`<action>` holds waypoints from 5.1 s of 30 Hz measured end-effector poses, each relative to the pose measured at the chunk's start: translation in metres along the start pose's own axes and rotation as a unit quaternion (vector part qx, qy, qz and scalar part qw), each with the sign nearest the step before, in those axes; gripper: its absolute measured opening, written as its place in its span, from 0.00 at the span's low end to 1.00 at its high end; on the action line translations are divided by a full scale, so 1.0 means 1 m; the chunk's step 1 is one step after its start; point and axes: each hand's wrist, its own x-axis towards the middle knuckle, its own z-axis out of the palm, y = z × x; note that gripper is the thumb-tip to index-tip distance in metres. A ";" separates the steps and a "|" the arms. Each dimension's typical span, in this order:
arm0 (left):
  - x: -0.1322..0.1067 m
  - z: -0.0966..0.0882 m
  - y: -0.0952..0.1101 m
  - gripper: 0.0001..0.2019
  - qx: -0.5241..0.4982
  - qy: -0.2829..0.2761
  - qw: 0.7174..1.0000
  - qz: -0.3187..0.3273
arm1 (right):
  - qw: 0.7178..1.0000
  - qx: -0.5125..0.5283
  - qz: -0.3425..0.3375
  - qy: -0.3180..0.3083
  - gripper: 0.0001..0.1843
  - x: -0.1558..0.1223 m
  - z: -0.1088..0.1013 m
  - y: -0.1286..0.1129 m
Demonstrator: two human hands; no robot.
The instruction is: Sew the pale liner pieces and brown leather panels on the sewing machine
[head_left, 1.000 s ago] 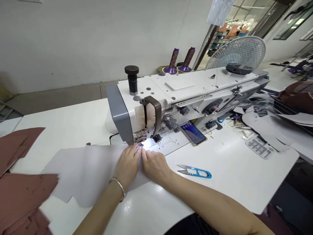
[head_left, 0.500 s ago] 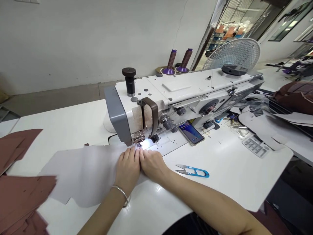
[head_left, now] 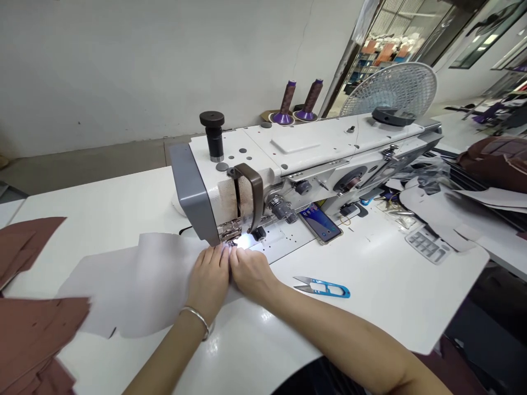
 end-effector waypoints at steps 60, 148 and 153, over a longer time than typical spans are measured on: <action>-0.006 0.006 -0.005 0.16 -0.019 0.086 0.995 0.043 | 0.996 0.079 0.034 -0.014 0.10 -0.008 -0.001 0.002; 0.008 0.013 -0.042 0.19 -0.105 -0.009 0.994 0.002 | 0.994 0.061 0.093 0.010 0.09 -0.002 0.011 0.003; 0.009 0.014 -0.042 0.19 -0.104 -0.013 0.994 -0.009 | 0.993 0.059 0.097 0.021 0.08 -0.003 0.014 0.003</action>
